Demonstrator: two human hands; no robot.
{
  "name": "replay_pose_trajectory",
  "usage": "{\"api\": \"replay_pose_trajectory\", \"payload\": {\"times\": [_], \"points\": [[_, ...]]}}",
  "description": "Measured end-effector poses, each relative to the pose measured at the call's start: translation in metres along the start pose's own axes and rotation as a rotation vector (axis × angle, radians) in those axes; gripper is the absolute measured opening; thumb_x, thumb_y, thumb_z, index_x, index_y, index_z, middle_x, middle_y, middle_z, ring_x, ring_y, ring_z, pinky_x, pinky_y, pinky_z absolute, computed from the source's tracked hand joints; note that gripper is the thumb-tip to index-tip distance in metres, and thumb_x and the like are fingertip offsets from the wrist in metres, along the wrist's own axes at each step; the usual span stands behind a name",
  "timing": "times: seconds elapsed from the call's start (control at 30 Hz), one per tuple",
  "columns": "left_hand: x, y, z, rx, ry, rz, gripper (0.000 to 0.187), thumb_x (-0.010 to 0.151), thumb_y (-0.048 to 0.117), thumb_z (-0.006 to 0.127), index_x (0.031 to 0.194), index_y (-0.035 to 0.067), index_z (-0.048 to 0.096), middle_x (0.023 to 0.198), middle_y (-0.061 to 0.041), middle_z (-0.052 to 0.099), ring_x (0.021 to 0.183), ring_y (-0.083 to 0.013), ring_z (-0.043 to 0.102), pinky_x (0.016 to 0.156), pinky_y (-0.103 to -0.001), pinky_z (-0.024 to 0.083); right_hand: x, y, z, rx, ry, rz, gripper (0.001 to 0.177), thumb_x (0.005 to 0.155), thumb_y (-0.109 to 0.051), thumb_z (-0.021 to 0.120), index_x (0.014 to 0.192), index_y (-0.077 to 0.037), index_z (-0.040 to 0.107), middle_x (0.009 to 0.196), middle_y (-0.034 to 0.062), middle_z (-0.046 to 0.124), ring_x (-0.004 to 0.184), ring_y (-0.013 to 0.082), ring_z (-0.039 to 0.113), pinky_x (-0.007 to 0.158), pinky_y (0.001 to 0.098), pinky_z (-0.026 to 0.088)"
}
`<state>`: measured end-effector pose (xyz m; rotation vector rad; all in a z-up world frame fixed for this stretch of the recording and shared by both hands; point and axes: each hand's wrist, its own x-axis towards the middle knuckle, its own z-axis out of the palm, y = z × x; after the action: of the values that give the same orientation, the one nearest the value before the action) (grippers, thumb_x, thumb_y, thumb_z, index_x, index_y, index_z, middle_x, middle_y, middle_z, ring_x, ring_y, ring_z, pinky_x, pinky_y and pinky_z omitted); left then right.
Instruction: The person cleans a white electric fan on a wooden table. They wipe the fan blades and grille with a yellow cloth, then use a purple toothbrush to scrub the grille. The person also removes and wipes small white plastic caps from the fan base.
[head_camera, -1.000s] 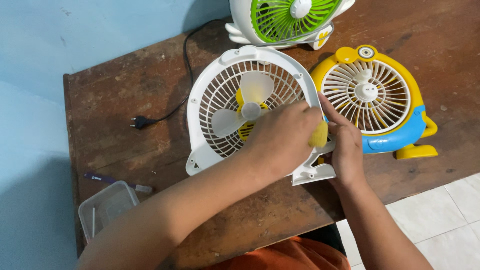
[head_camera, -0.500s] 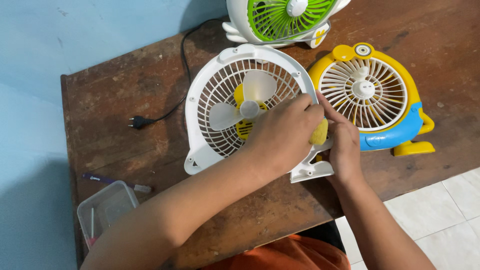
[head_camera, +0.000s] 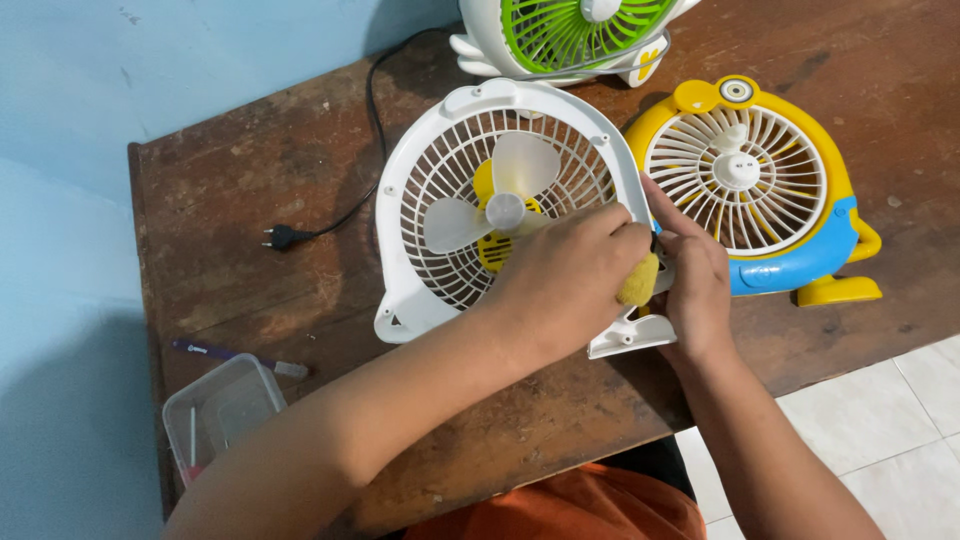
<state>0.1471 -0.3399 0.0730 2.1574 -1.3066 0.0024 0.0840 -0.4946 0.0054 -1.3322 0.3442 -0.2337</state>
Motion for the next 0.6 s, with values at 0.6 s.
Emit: {"api": "replay_pose_trajectory", "payload": {"times": [0.6], "points": [[-0.019, -0.025, -0.021, -0.075, -0.155, 0.188, 0.029, 0.071, 0.003, 0.073, 0.099, 0.008, 0.069, 0.102, -0.007, 0.068, 0.097, -0.0307, 0.069, 0.085, -0.044, 0.055, 0.004, 0.004, -0.003, -0.053, -0.002, -0.052, 0.066, 0.09, -0.013, 0.033, 0.151, 0.005, 0.051, 0.132, 0.0114, 0.068, 0.102, 0.009, 0.064, 0.087, 0.0204, 0.053]]}}
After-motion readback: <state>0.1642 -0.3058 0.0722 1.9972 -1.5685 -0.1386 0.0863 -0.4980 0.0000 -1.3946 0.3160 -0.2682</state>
